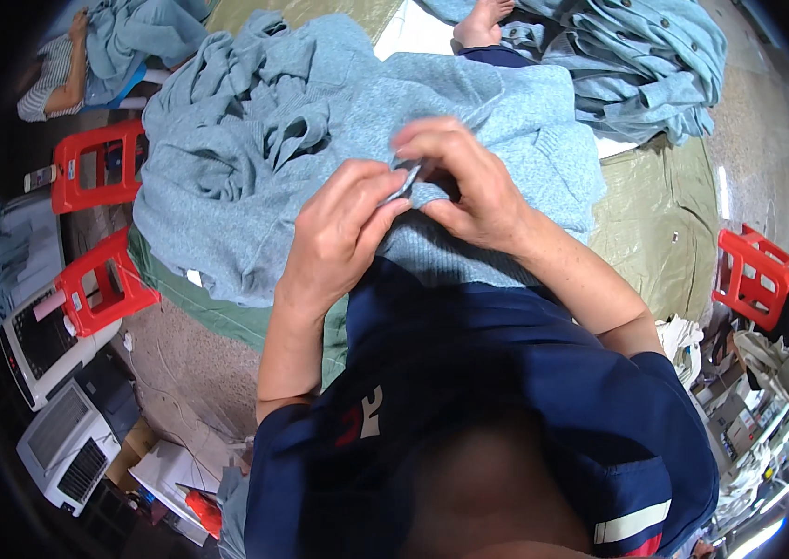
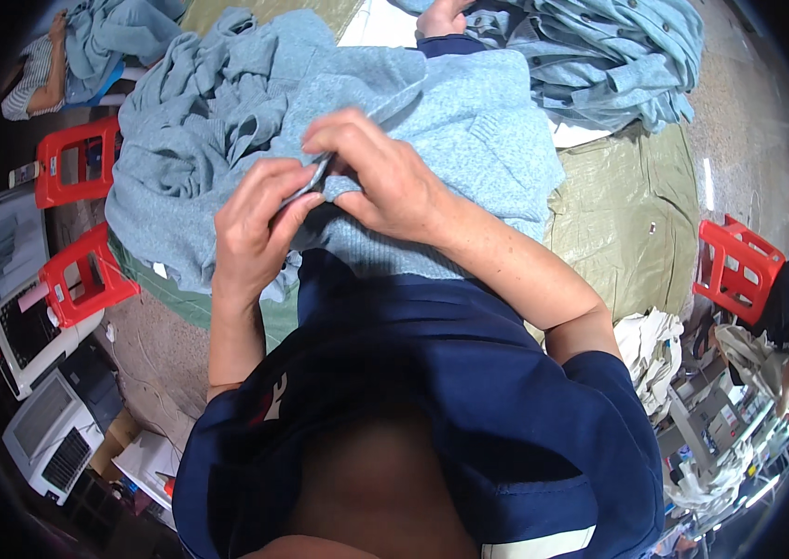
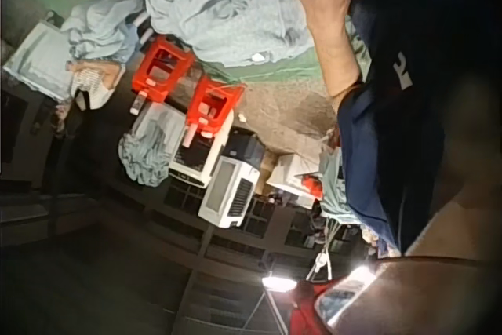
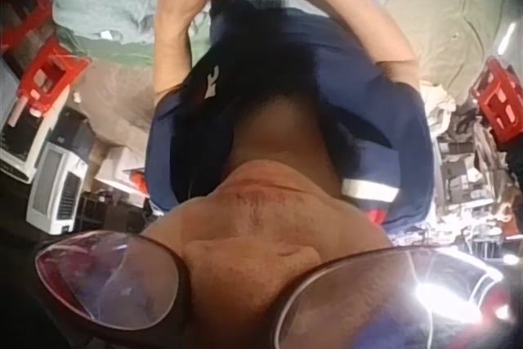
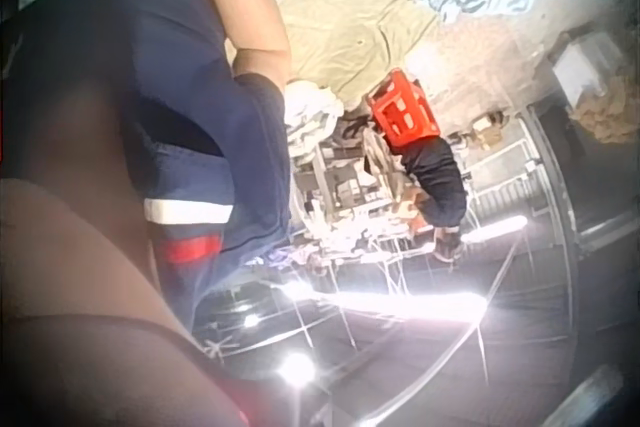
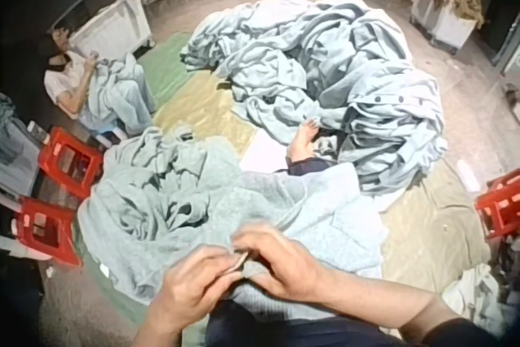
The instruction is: Inspecting knitted garments for quality and checking buttons.
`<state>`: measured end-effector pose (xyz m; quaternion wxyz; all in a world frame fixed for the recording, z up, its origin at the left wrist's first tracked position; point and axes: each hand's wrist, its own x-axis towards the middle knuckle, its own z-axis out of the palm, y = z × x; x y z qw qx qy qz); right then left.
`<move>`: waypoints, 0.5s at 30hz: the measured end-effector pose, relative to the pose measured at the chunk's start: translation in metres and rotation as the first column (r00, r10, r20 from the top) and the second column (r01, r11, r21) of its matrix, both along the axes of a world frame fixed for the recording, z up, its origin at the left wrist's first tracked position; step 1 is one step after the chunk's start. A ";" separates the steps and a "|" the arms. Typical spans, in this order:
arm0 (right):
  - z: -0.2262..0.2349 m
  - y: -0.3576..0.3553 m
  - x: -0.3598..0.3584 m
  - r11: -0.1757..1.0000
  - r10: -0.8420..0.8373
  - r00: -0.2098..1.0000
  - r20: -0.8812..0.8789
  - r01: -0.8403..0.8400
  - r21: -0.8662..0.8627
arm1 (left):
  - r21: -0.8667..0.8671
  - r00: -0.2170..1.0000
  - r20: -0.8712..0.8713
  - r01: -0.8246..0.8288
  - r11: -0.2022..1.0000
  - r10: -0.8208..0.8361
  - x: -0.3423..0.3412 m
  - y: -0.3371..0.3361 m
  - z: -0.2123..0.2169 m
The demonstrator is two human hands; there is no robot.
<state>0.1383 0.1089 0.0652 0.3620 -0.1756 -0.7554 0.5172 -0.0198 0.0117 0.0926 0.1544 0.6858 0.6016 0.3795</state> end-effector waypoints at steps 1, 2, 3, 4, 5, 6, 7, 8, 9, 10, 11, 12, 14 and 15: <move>-0.006 0.001 0.003 0.997 0.045 0.996 0.071 -0.050 0.065 | 0.054 0.998 -0.047 0.040 0.998 -0.037 -0.001 0.001 -0.003; -0.008 0.002 0.003 0.997 0.040 0.997 0.071 -0.045 0.064 | 0.054 0.998 -0.046 0.045 0.998 -0.042 -0.001 0.000 -0.007; -0.010 0.002 0.004 0.996 0.039 0.997 0.072 -0.045 0.078 | 0.110 0.996 -0.076 0.059 0.992 -0.051 -0.001 -0.001 -0.013; -0.012 0.002 0.004 0.995 0.040 0.997 0.073 -0.047 0.091 | 0.166 0.993 -0.106 0.074 0.983 -0.057 -0.001 0.000 -0.016; -0.015 0.002 0.003 0.999 0.016 0.999 0.032 -0.017 0.044 | 0.163 0.993 -0.106 0.073 0.984 -0.057 -0.001 0.001 -0.016; -0.016 0.002 0.003 1.000 0.026 0.999 0.047 -0.026 -0.016 | 0.179 0.992 -0.120 0.067 0.982 -0.046 0.000 0.002 -0.017; -0.018 0.003 0.004 0.996 0.040 0.997 0.061 -0.035 -0.076 | 0.195 0.990 -0.133 0.059 0.979 -0.033 0.001 0.004 -0.018; -0.021 0.002 0.003 0.993 0.022 0.998 0.053 -0.015 -0.117 | 0.190 0.990 -0.135 0.053 0.980 -0.028 0.002 0.006 -0.019; -0.020 0.001 0.004 0.986 0.002 0.996 0.092 0.013 -0.165 | 0.194 0.994 -0.103 0.053 0.979 -0.034 0.003 0.009 -0.020; -0.018 0.001 0.004 0.977 -0.015 0.991 0.132 0.043 -0.210 | 0.199 0.997 -0.072 0.052 0.979 -0.039 0.003 0.010 -0.020; -0.019 0.002 0.007 0.969 -0.016 0.984 0.178 0.059 -0.239 | 0.172 0.998 -0.041 0.056 0.983 -0.050 0.003 0.012 -0.020; -0.020 0.000 0.005 0.968 -0.012 0.984 0.178 0.056 -0.243 | 0.168 0.998 -0.040 0.053 0.984 -0.047 0.003 0.013 -0.021; -0.019 -0.001 -0.001 0.937 -0.135 0.986 0.094 0.158 -0.310 | 0.170 0.997 -0.041 0.066 0.983 -0.060 0.002 0.015 -0.023; -0.019 0.002 0.005 0.964 -0.057 0.973 0.223 0.111 -0.240 | 0.167 0.998 -0.040 0.063 0.984 -0.057 0.002 0.015 -0.024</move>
